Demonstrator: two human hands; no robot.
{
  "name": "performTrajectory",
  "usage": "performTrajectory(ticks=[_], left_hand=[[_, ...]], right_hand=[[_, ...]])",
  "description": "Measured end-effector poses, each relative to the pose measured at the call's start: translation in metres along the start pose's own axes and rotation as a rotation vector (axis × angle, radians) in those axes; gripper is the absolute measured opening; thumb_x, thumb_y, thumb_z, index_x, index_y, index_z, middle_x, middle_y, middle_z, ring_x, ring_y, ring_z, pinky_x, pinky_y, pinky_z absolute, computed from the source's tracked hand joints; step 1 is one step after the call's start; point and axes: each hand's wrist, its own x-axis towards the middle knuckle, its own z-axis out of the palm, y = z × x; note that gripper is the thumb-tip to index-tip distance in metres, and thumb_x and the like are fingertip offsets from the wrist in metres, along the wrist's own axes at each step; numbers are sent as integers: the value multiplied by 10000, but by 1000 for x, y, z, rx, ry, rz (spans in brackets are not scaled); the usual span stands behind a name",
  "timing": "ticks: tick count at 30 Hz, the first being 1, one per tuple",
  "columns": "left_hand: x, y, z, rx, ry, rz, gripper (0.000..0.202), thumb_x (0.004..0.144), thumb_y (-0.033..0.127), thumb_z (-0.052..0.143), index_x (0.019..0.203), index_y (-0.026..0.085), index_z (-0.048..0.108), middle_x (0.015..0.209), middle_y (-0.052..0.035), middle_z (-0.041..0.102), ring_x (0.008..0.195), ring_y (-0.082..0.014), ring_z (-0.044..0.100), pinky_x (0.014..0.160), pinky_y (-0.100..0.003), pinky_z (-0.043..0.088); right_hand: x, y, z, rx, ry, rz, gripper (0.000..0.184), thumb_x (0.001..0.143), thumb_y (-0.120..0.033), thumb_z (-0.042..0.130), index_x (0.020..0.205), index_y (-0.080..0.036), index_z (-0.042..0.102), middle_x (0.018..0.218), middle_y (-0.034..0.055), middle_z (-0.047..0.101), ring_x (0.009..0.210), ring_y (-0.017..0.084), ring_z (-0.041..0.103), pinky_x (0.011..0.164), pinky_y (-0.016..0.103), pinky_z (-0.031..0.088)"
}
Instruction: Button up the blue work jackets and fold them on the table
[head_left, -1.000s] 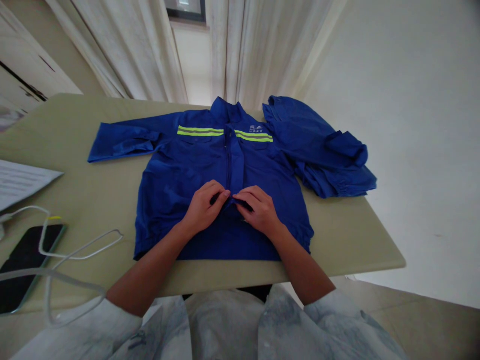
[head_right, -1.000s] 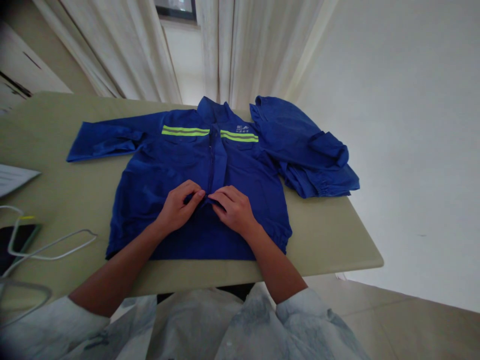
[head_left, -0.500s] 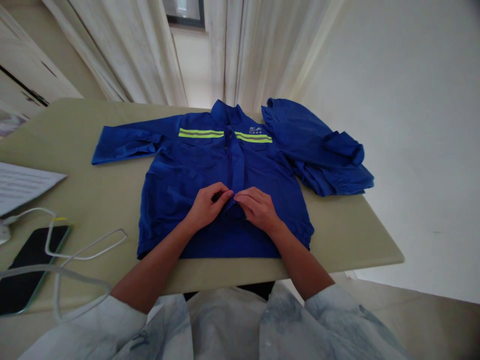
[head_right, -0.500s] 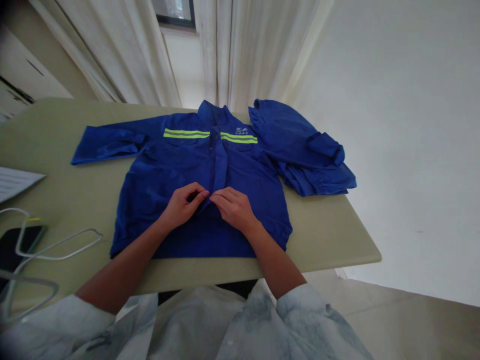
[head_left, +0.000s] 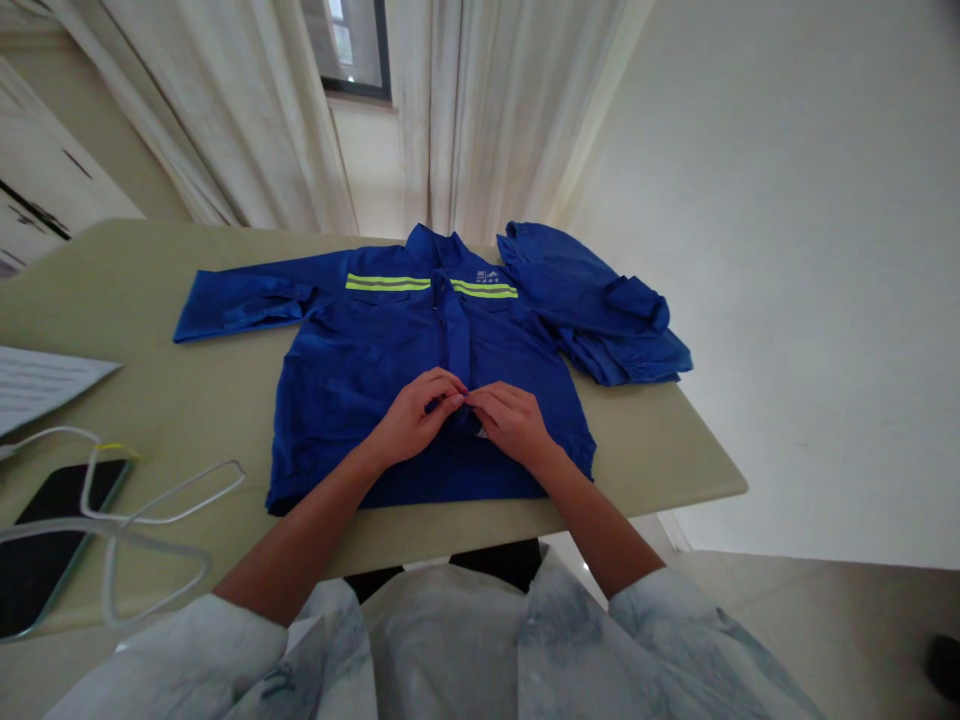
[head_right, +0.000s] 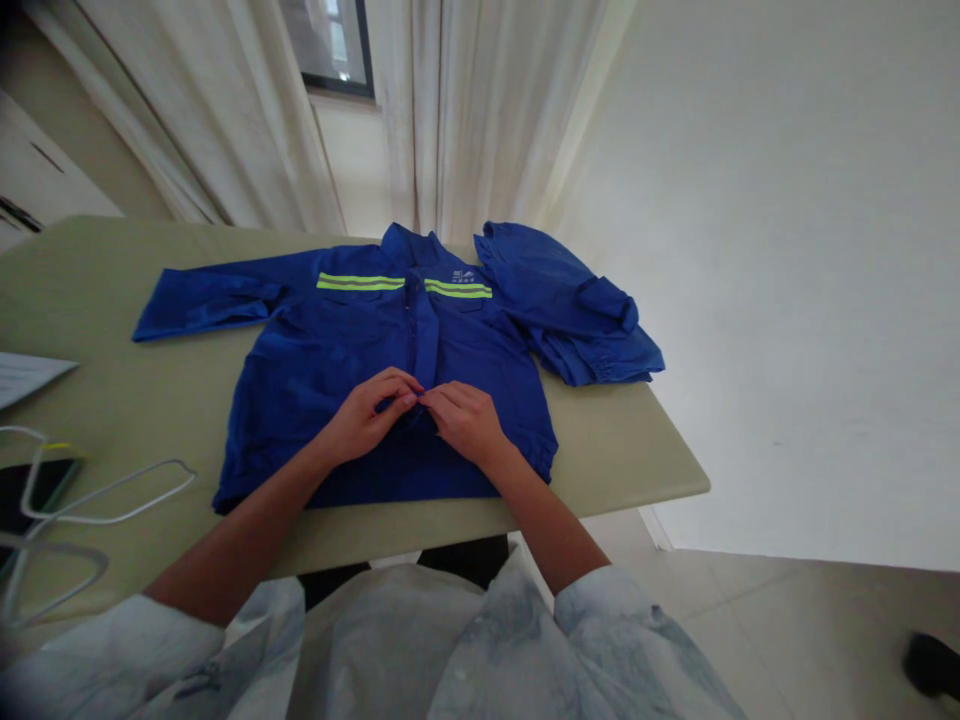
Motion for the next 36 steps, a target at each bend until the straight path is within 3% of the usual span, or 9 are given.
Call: performTrajectory(ticks=[7,13,20,23,25,28,30,36], left_hand=[[-16,21,0,92,-20,-38,291,1072,353,488,864,203,624,979,-66,650,944,-195,619,879,-349,509],[-28,33,-4,228,-16,12,234,1063,294,497,892,202,626,1086,-84,610,1050,-219,562,965,-391,469],[-44,31,-6,142,-21,-106,296,1093,365,445,948,209,651,1008,-59,652,968,-199,612,894,-354,500],[-56,32,0,238,26,-118,229,995,432,661,1056,213,632,1026,-52,676,973,-218,634,867,-359,518],[-63,31,4,327,62,-75,250,939,395,750,1071,216,635,1052,-54,691,1007,-230,649,894,-367,528],[-70,30,6,452,129,40,85,997,277,677,1061,220,675,1041,-51,722,987,-209,671,904,-351,533],[-73,30,6,560,168,137,101,1009,223,651,1100,222,696,1022,-47,741,930,-197,677,865,-337,534],[-77,34,4,657,138,331,194,987,82,605,1143,177,669,1008,-65,760,841,-189,661,796,-342,538]], right_hand=[[-14,-24,-13,-64,24,-43,236,1023,-123,574,1116,-226,765,1036,71,802,922,198,744,874,354,598],[-13,-38,-7,-124,18,-56,226,1007,-99,580,1080,-211,763,1032,72,803,897,203,737,857,348,585],[-19,-46,-3,78,69,148,142,978,-132,648,1043,-215,744,972,59,793,895,201,735,856,337,588],[-23,-51,-4,110,77,159,159,958,-113,657,1057,-208,738,980,65,785,916,207,732,863,344,589],[-24,-53,-4,133,81,161,176,967,-104,643,1082,-203,733,1008,71,779,954,205,730,892,341,590],[-24,-55,-7,156,80,149,157,1016,-146,622,1117,-206,726,1051,74,770,990,185,726,914,316,590],[-25,-56,-10,128,74,116,128,1032,-194,633,1116,-208,728,1035,66,770,950,173,726,882,297,593],[-28,-67,-15,-100,16,-10,195,1031,-111,574,1110,-176,740,1022,82,787,893,200,719,828,339,584]])
